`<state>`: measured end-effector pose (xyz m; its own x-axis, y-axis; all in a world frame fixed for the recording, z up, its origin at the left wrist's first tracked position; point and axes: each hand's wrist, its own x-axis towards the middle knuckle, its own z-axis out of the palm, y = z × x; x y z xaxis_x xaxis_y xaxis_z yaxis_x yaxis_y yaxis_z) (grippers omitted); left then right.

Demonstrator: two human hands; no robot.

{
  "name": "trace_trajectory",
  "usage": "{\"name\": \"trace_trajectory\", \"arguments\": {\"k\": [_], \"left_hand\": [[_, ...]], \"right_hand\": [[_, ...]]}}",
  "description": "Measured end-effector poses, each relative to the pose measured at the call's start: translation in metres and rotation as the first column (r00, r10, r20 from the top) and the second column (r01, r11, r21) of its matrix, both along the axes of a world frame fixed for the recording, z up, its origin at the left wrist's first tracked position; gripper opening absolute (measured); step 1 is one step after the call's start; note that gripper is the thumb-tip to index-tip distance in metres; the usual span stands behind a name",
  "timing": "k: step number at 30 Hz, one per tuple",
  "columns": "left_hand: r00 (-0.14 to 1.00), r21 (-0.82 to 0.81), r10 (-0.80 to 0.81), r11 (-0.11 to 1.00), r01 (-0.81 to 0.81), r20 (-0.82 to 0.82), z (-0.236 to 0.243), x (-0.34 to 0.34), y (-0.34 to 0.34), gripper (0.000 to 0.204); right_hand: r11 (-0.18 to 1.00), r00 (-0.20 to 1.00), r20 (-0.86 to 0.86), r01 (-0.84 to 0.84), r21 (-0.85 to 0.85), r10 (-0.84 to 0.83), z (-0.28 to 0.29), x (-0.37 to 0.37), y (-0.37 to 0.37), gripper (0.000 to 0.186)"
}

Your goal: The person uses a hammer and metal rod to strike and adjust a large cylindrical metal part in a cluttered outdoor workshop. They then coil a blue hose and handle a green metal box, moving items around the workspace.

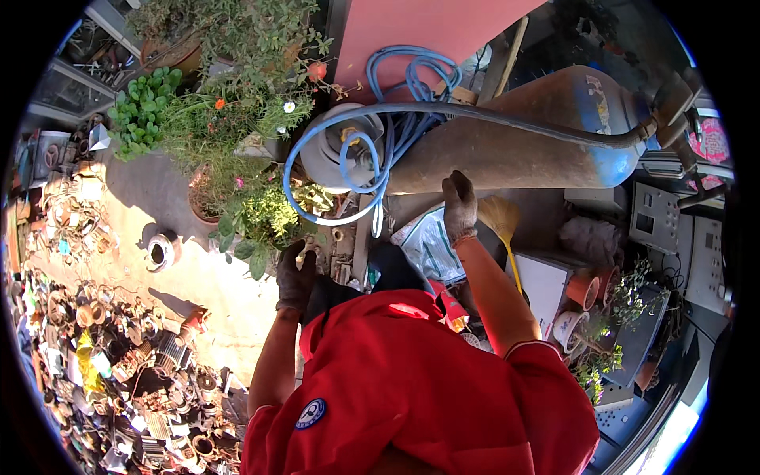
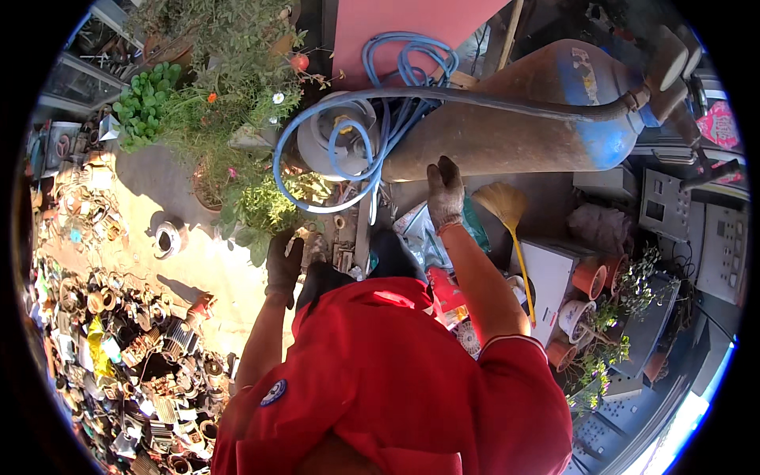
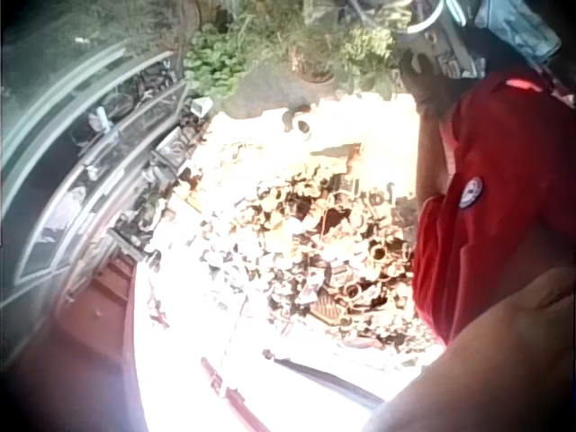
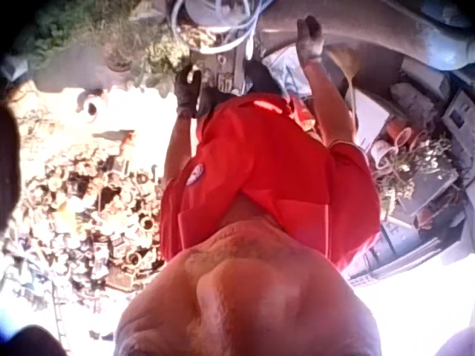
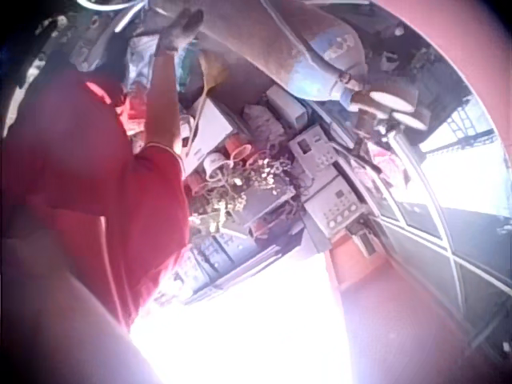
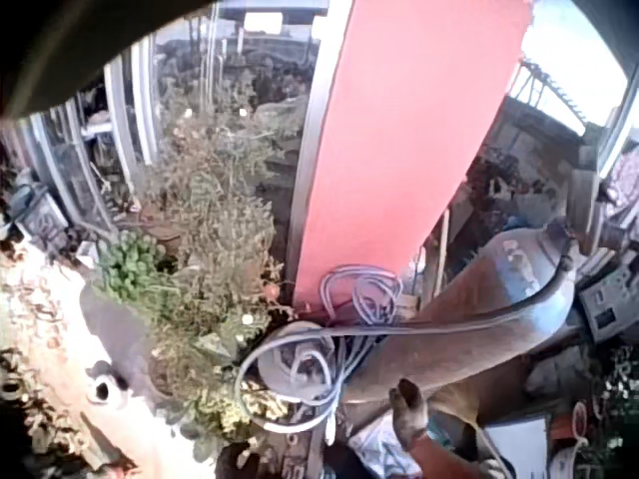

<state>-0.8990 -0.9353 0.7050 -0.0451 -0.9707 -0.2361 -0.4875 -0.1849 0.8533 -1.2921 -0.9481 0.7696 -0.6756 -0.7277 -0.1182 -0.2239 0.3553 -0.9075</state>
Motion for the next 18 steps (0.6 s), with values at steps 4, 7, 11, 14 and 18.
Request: {"name": "trace_trajectory", "arguments": {"k": [4, 7, 11, 14, 18], "left_hand": [[0.986, 0.044, -0.142, 0.988, 0.146, -0.085, 0.012, 0.002, -0.025, 0.039], [0.957, -0.029, -0.158, 0.987, 0.155, -0.244, 0.010, 0.007, -0.037, 0.035], [0.970, -0.230, -0.236, 0.949, 0.217, -0.058, -0.038, 0.040, -0.046, 0.032], [0.945, -0.186, -0.311, 0.939, 0.288, -0.105, 0.002, 0.042, -0.046, 0.030], [0.960, -0.130, -0.259, 0.961, 0.244, -0.109, 0.042, 0.037, -0.025, 0.028]], "right_hand": [[0.971, 0.983, -0.115, 0.116, -0.210, -0.142, 0.067, -0.038, 0.063, 0.037], [0.949, 0.913, -0.327, 0.158, -0.272, -0.245, 0.148, -0.051, 0.081, 0.034], [0.888, 0.778, -0.495, 0.169, -0.428, -0.386, 0.234, -0.069, 0.089, 0.031], [0.872, 0.636, -0.639, 0.115, -0.476, -0.432, 0.300, -0.086, 0.086, 0.030], [0.791, 0.464, -0.718, -0.058, -0.610, -0.519, 0.373, -0.158, 0.078, 0.035]]}}
